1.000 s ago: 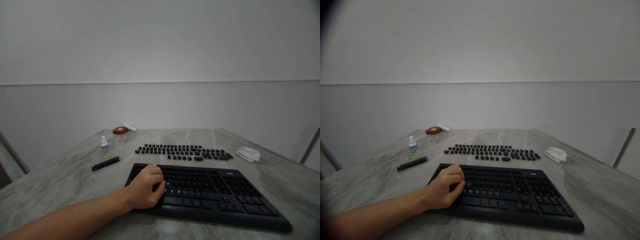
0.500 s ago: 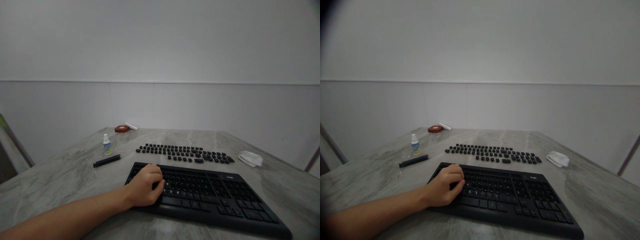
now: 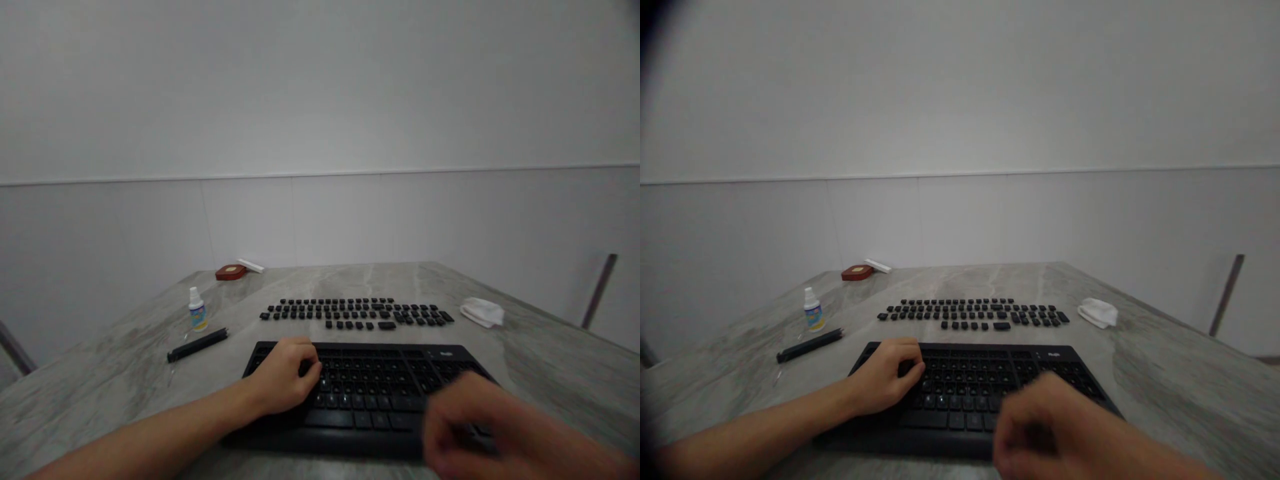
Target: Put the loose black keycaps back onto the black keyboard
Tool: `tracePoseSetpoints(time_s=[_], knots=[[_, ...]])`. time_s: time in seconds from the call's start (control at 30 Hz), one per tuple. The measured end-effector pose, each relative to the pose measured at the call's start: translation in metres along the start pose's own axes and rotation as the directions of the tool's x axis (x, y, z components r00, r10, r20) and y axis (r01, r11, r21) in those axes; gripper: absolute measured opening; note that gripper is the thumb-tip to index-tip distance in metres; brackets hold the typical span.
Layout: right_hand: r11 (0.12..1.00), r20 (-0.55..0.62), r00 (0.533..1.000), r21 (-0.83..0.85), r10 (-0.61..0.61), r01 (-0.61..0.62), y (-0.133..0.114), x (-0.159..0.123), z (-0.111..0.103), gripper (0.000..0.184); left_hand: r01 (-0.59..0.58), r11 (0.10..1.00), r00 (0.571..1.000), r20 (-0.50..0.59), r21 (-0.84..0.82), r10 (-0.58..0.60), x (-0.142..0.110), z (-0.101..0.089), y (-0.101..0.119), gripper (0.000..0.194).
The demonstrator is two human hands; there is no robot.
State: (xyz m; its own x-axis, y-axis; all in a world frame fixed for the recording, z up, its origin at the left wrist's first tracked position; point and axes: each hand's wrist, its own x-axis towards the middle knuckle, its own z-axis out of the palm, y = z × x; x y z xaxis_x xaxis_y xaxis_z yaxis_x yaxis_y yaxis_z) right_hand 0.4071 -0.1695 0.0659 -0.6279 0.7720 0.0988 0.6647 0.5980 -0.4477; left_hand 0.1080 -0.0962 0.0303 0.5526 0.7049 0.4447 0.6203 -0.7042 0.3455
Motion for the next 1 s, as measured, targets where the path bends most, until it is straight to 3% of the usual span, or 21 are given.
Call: tracePoseSetpoints(time_s=[0.07,0.17,0.23,0.3,0.47,0.7,1.0], knots=[[0.999,-0.072,0.997,-0.042,-0.019,0.016,0.004,0.055,-0.009,0.017,-0.016,1.0,1.0,0.008,0.025,0.015,0.002,0.002,-0.004,0.022],[0.963,-0.178,0.966,-0.227,-0.187,0.144,0.018,0.134,-0.008,0.015,-0.051,0.998,0.999,0.008,0.024,0.051,0.0,0.004,-0.007,0.021],[0.951,-0.209,0.962,-0.289,-0.175,0.11,0.029,0.169,0.003,0.015,-0.062,0.998,0.998,0.005,0.029,0.062,-0.003,0.005,-0.006,0.021],[0.94,-0.249,0.955,-0.333,-0.162,0.073,0.038,0.186,0.019,0.016,-0.072,0.996,0.997,0.009,0.045,0.072,-0.004,0.004,-0.005,0.021],[0.915,-0.25,0.951,-0.398,-0.18,0.069,0.046,0.191,0.044,0.024,-0.096,0.993,0.995,0.024,0.062,0.094,-0.004,0.003,-0.004,0.021],[0.916,-0.173,0.967,-0.387,-0.186,0.107,0.047,0.196,0.046,0.018,-0.099,0.992,0.995,0.035,0.074,0.096,-0.003,0.004,-0.006,0.02],[0.943,-0.243,0.963,-0.331,-0.118,0.032,0.053,0.199,0.048,0.021,-0.086,0.994,0.995,0.06,0.074,0.081,-0.001,0.002,-0.005,0.022]])
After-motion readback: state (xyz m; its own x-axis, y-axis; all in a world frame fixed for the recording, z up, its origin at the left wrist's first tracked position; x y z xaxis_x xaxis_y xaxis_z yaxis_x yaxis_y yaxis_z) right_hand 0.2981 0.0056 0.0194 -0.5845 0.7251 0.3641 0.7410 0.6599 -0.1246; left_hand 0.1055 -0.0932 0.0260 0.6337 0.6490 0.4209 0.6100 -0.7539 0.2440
